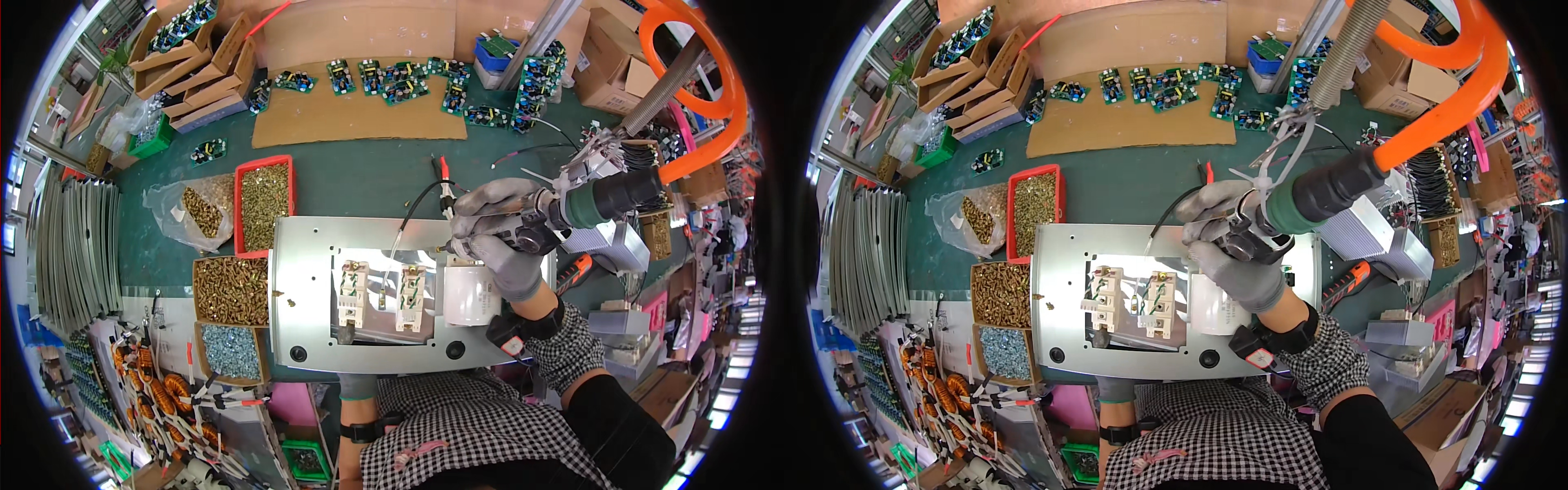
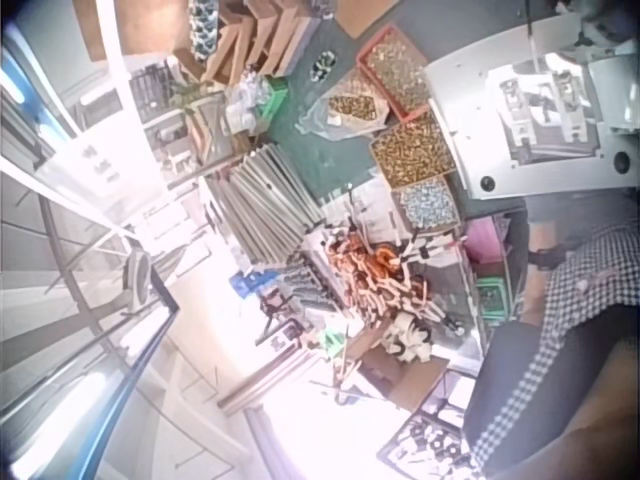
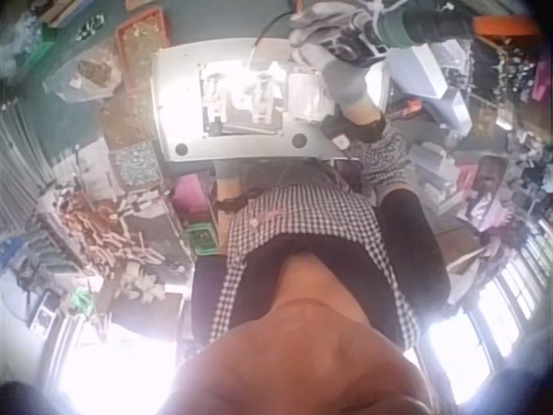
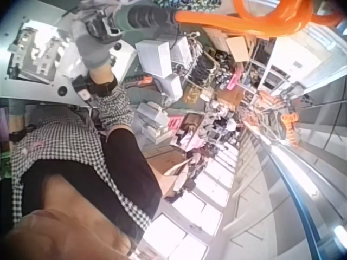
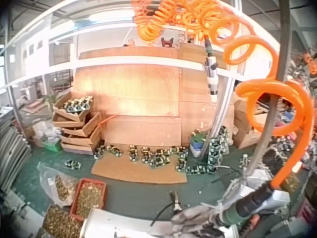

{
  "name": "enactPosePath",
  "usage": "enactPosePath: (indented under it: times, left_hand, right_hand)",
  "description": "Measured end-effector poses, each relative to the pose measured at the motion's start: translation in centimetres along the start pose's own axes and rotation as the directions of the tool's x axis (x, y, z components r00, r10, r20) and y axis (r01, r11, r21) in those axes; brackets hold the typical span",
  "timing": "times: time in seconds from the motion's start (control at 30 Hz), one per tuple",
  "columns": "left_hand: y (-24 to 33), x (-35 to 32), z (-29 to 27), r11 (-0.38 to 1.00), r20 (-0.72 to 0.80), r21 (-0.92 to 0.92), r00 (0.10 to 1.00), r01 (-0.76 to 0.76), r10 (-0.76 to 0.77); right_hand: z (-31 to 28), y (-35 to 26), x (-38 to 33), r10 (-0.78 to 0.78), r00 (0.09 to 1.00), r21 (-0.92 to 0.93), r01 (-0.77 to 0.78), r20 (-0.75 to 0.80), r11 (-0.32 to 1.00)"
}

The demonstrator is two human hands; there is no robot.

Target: Assembling components of an electronic box, including PCBs and brackets, using power screwdrivers on an assembly line.

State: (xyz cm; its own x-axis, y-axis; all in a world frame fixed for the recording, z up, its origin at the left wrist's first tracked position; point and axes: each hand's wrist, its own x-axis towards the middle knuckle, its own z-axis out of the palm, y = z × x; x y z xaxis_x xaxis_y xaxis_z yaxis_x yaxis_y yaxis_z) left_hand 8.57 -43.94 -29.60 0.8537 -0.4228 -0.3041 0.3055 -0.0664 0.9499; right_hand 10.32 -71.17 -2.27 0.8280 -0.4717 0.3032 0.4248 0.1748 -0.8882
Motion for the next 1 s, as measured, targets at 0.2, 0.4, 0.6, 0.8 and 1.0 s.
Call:
enactPosePath:
  times: [0.2, 0.4, 0.6, 0.8, 1.0]
  left_hand:
    - [0.2, -0.1, -0.6, 0.999, -0.017, 0.034, 1.0, -0.024, 0.024]
    - [0.3, -0.4, -1.0, 0.997, -0.037, 0.065, 0.998, -0.044, 0.046]
    - [0.7, 0.1, -0.3, 0.993, -0.051, 0.102, 0.997, -0.06, 0.065]
    - [0.4, -1.7, 0.1, 0.987, -0.057, 0.14, 0.994, -0.08, 0.088]
    - [0.9, -1.1, 0.2, 0.981, -0.082, 0.167, 0.99, -0.099, 0.114]
  right_hand:
    - [0.4, -0.2, 0.1, -0.003, 0.999, -0.053, 0.005, 0.035, 0.999]
    - [0.4, -0.2, -0.3, 0.005, 0.995, -0.133, 0.008, 0.102, 0.991]
    - [0.3, 0.4, -0.2, -0.035, 0.993, -0.191, 0.056, 0.113, 0.98]
    - [0.7, 1.0, -0.2, 0.011, 0.997, -0.197, 0.003, 0.071, 0.98]
    - [0.7, 0.6, -0.2, 0.042, 0.981, -0.197, -0.005, 0.187, 0.98]
